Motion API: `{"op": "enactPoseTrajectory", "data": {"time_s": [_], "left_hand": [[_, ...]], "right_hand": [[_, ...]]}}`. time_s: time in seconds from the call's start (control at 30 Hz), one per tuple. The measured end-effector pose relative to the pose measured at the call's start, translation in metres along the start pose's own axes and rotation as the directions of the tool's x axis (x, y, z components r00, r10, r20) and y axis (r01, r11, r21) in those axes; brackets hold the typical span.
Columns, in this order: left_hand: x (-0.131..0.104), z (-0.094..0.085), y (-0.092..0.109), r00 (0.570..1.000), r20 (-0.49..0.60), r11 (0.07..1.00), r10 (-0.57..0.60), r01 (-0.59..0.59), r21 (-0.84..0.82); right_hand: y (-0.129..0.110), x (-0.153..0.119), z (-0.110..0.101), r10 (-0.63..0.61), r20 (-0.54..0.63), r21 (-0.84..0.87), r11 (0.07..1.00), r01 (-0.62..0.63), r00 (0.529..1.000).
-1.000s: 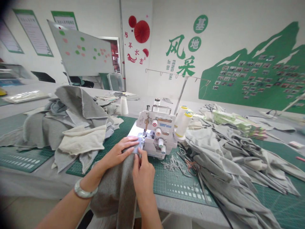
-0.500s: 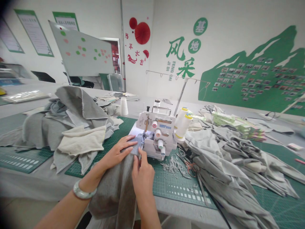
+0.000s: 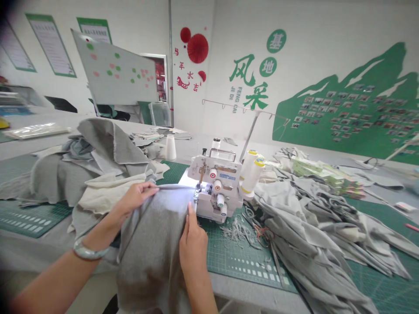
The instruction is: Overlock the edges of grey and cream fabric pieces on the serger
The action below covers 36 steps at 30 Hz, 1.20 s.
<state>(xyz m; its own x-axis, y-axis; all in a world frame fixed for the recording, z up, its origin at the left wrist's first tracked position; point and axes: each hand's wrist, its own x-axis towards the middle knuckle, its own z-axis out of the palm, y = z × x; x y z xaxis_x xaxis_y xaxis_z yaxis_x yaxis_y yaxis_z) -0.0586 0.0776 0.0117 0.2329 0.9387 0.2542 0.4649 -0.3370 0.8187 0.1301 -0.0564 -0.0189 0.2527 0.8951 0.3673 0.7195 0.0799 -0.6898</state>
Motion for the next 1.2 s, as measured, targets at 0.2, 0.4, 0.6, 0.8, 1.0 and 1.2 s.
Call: {"op": "enactPoseTrajectory", "data": {"time_s": [0.2,0.4,0.6,0.8,1.0,1.2], "left_hand": [[0.061,-0.019,0.038,0.942,-0.030,0.708,0.336,-0.231,0.667],[0.044,0.022,0.063,0.829,0.121,0.606,0.546,-0.491,0.626],[0.013,0.063,0.053,0.801,0.351,0.772,0.484,-0.580,0.260],[0.027,0.062,0.039,0.781,0.374,0.794,0.500,-0.586,0.162],[0.040,0.066,0.032,0.756,0.405,0.771,0.514,-0.614,0.169],[0.041,0.062,0.043,0.757,0.412,0.760,0.507,-0.619,0.201]], "right_hand": [[-0.015,-0.002,0.005,-0.001,0.094,0.105,0.994,-0.009,0.996],[-0.018,-0.001,0.006,-0.019,0.116,0.153,0.988,0.001,0.993],[-0.012,-0.002,0.007,-0.008,0.115,0.139,0.990,-0.008,0.993],[-0.010,-0.007,0.004,-0.010,0.087,0.183,0.983,-0.006,0.996],[-0.007,-0.011,0.003,0.011,0.046,0.177,0.984,-0.019,0.999],[-0.004,-0.013,0.003,0.013,0.036,0.160,0.987,-0.018,0.999]]}}
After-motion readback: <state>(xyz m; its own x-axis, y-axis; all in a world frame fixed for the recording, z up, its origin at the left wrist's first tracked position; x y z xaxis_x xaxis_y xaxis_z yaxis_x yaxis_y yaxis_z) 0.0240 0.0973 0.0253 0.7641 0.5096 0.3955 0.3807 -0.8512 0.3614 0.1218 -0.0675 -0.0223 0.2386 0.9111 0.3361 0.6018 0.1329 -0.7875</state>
